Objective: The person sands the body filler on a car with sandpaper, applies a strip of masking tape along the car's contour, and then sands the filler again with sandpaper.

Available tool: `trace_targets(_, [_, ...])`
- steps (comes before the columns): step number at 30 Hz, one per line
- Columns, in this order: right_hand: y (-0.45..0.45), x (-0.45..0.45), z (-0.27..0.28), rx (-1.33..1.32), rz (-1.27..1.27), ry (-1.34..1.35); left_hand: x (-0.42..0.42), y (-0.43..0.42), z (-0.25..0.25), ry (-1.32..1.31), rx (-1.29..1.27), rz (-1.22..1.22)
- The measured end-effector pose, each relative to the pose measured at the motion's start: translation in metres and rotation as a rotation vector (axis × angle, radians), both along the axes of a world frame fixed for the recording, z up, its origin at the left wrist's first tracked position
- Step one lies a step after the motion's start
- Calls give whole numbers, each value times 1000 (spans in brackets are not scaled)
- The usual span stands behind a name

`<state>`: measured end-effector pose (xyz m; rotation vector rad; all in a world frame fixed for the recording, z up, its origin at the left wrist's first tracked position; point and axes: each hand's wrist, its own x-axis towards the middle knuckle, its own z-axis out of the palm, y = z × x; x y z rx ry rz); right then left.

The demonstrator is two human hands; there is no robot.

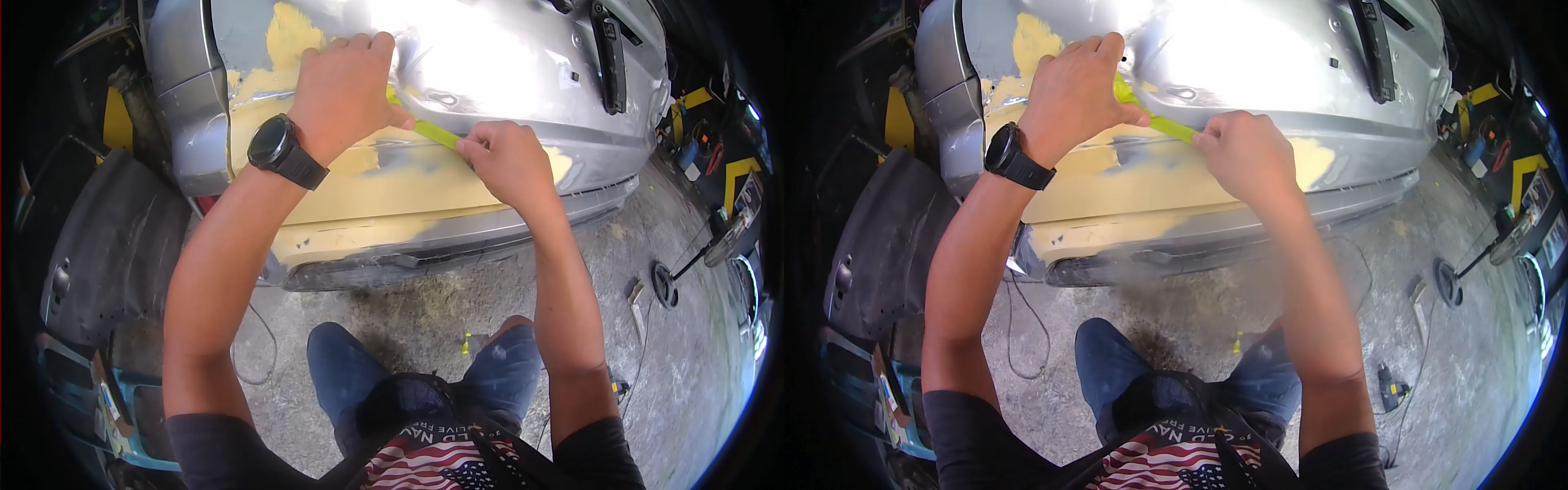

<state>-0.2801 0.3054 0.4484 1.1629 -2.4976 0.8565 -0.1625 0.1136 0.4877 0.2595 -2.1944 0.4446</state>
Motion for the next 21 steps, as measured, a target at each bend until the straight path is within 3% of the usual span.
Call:
trace_targets(2, [-1,1,-1,-49,-3,103,-2,-2,-3,59,-52,3])
trace_targets(21, [-3,5,-1,8,-38,197,-2,12,-3,14,34,84])
